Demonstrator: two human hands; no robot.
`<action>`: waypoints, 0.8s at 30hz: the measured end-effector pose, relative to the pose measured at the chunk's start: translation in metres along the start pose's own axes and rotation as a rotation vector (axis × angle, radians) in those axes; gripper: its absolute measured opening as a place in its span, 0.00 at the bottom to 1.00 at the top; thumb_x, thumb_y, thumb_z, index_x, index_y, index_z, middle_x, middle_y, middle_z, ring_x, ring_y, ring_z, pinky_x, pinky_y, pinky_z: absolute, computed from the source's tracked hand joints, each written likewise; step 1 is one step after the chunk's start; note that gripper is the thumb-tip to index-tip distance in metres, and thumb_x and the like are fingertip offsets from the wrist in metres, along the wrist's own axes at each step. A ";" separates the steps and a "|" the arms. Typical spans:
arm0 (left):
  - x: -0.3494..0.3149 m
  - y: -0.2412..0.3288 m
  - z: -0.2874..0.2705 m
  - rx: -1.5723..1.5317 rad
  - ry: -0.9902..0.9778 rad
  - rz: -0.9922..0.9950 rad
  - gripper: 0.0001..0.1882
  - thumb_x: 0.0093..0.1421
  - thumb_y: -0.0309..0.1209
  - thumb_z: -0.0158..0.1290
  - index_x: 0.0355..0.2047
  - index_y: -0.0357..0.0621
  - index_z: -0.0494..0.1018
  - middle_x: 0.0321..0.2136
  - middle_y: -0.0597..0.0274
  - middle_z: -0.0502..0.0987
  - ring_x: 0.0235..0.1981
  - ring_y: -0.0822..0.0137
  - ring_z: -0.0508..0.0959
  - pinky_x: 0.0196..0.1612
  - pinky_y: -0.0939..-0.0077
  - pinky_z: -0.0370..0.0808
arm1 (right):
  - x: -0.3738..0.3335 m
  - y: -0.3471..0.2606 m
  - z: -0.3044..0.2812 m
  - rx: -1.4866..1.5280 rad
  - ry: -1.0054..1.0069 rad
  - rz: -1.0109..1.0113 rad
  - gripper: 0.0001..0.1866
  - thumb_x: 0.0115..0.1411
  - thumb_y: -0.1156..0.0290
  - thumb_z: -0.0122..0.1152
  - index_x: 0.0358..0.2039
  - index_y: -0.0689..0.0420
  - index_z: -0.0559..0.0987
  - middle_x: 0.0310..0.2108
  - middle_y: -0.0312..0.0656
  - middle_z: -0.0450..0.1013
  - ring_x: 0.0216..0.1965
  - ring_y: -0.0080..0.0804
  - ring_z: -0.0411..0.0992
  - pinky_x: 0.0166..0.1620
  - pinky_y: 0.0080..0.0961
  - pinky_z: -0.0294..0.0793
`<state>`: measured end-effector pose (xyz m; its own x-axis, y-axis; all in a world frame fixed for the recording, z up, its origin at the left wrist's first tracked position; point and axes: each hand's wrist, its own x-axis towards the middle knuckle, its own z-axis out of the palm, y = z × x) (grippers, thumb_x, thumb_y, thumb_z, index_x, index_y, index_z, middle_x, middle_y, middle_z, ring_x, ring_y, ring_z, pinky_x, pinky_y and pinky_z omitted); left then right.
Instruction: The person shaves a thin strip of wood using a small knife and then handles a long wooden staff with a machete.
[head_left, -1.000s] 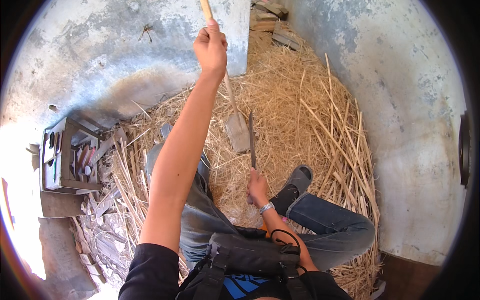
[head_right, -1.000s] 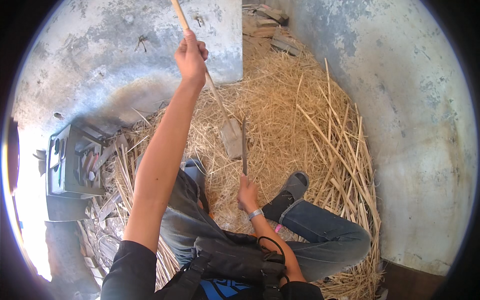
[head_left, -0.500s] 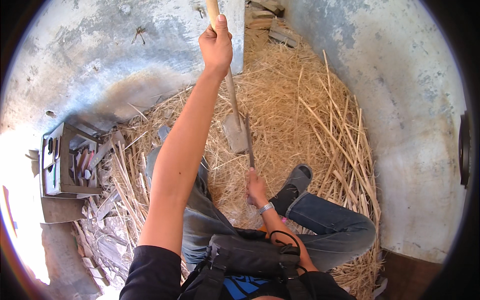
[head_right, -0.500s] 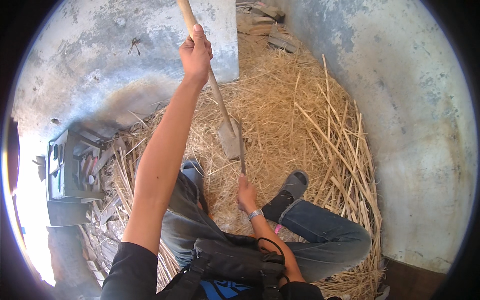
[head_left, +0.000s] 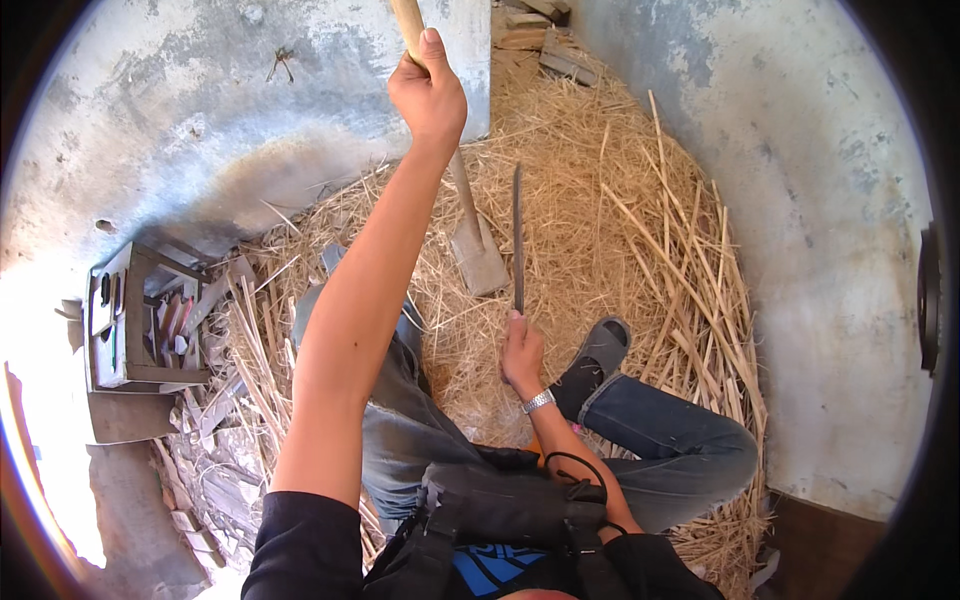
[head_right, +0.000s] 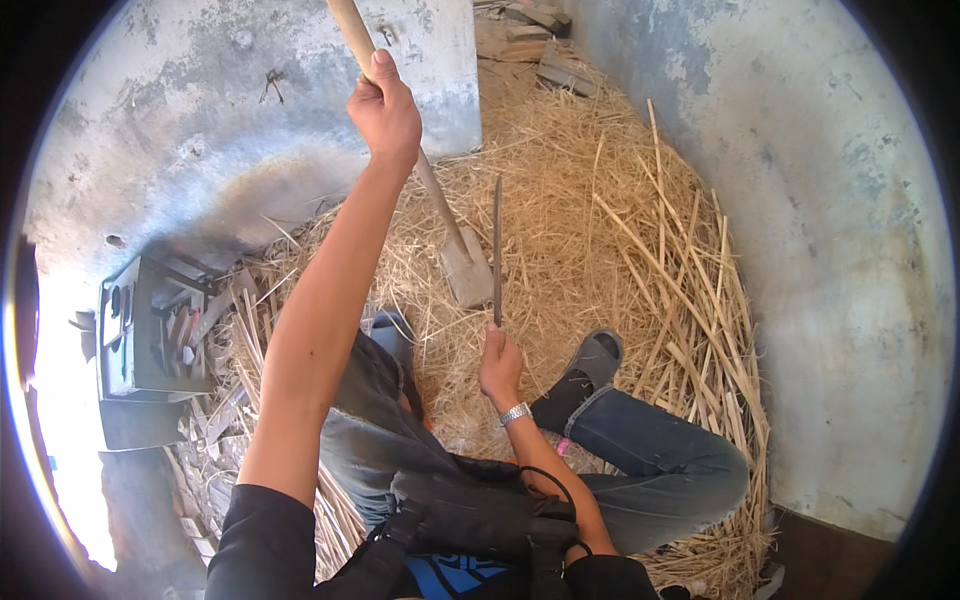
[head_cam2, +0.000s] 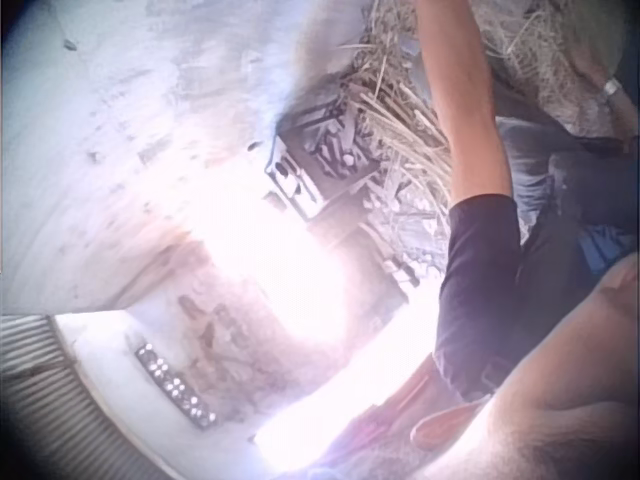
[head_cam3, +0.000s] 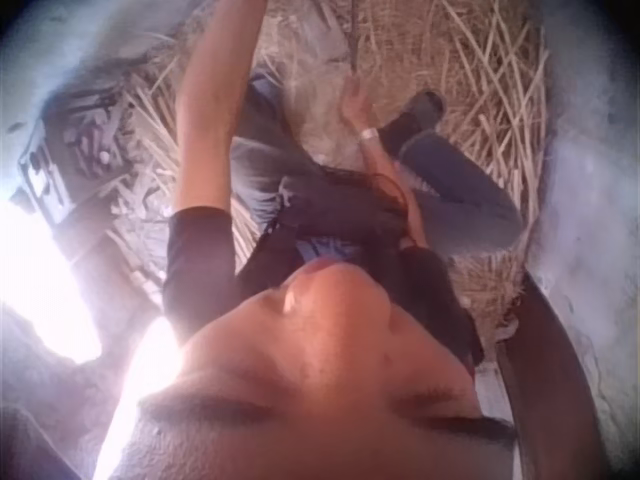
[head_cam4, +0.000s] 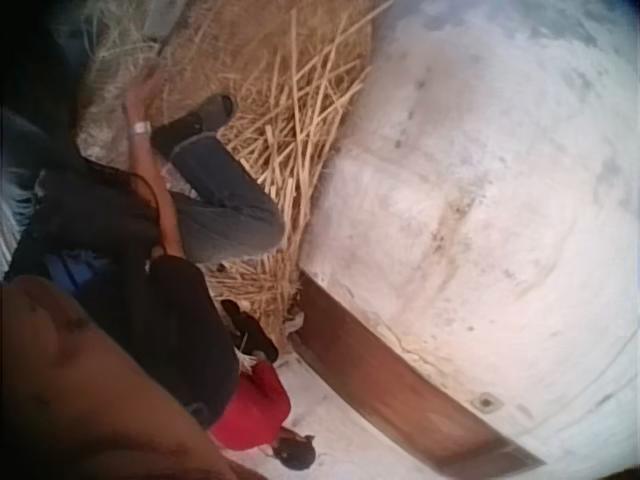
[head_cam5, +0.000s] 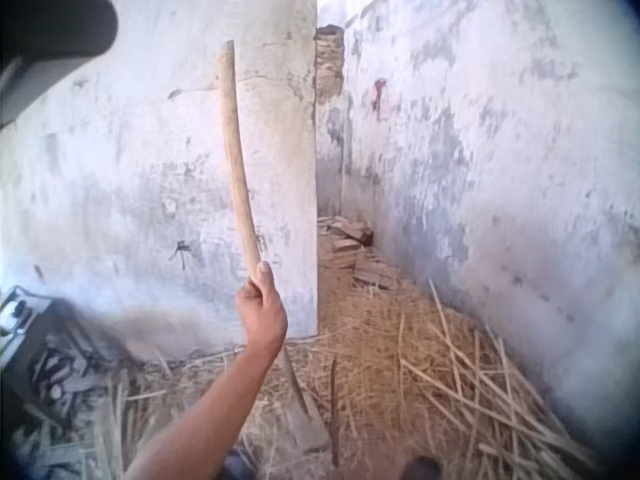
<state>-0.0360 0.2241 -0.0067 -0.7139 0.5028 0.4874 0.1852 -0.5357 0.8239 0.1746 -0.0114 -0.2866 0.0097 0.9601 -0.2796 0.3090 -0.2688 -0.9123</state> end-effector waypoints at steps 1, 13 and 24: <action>0.000 0.002 0.001 -0.012 0.005 0.005 0.29 0.72 0.52 0.52 0.20 0.45 0.65 0.14 0.75 0.63 0.17 0.80 0.59 0.20 0.76 0.57 | 0.001 -0.002 0.000 -0.001 0.045 -0.071 0.32 0.74 0.49 0.48 0.23 0.66 0.72 0.17 0.51 0.68 0.23 0.43 0.72 0.31 0.44 0.67; 0.006 0.003 -0.010 0.002 0.052 0.035 0.28 0.72 0.51 0.52 0.21 0.44 0.65 0.14 0.75 0.64 0.17 0.81 0.60 0.20 0.77 0.56 | -0.007 -0.042 -0.017 0.185 -0.125 0.172 0.26 0.71 0.46 0.56 0.22 0.53 0.69 0.15 0.31 0.63 0.15 0.26 0.64 0.22 0.31 0.67; 0.022 -0.013 -0.013 -0.145 -0.224 -0.132 0.24 0.74 0.50 0.49 0.27 0.46 0.65 0.18 0.72 0.67 0.18 0.81 0.63 0.19 0.81 0.60 | -0.059 -0.235 -0.312 -0.736 0.481 -0.332 0.18 0.55 0.72 0.67 0.47 0.63 0.83 0.28 0.50 0.79 0.28 0.31 0.75 0.36 0.32 0.74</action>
<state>-0.0628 0.2333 -0.0107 -0.5556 0.7030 0.4440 -0.0091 -0.5391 0.8422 0.3984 0.0191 0.0380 0.1543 0.9521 0.2641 0.8884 -0.0167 -0.4588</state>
